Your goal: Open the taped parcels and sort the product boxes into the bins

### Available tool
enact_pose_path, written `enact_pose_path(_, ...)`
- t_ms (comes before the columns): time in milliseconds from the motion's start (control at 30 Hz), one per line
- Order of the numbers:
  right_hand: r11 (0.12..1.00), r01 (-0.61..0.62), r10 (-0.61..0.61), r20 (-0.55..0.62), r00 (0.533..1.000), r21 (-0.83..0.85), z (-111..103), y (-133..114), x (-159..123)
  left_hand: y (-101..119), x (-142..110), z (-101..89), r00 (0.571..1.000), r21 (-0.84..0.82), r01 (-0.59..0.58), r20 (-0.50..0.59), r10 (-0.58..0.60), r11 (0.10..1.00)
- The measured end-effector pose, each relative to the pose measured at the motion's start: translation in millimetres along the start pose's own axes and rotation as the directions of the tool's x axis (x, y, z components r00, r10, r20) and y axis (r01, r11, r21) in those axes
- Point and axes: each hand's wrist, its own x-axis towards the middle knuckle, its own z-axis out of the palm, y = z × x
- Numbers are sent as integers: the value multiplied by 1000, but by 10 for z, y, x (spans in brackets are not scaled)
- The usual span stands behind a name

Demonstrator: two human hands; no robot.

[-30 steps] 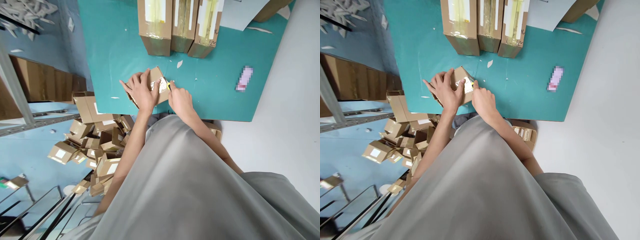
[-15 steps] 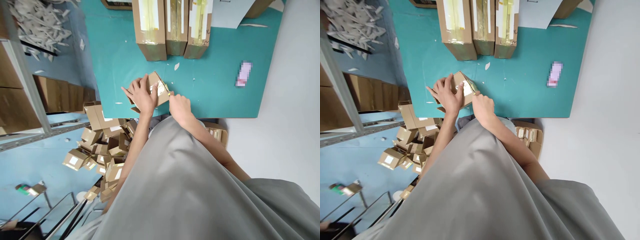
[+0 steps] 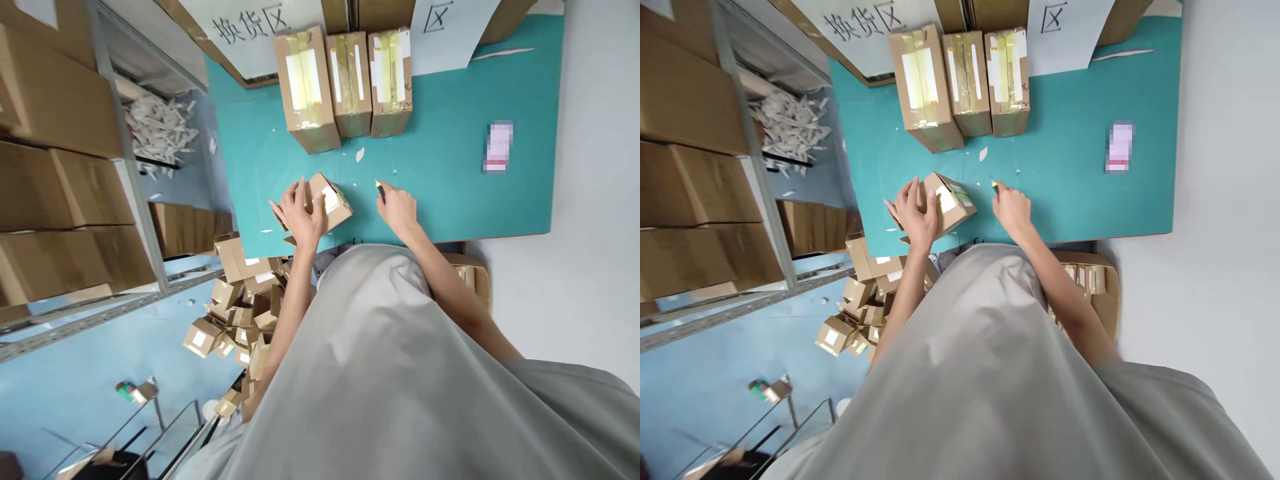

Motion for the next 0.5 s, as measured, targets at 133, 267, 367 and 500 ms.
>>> enact_pose_path(133,985,-169,171,66,983,-37,396,546,365,-130,-85,-265,992,15,93,-92,-91,996)
enact_pose_path(267,972,-230,233,63,970,-56,619,849,420,-386,-292,-381,946,66,277,-192,-260,959)
enact_pose_path(367,977,-205,207,33,978,-58,676,884,439,-560,-378,-323,921,-52,365,-128,-368,930)
enact_pose_path(500,997,-66,67,-29,997,31,645,667,575,-764,-311,-300,944,-277,318,3,-330,907)
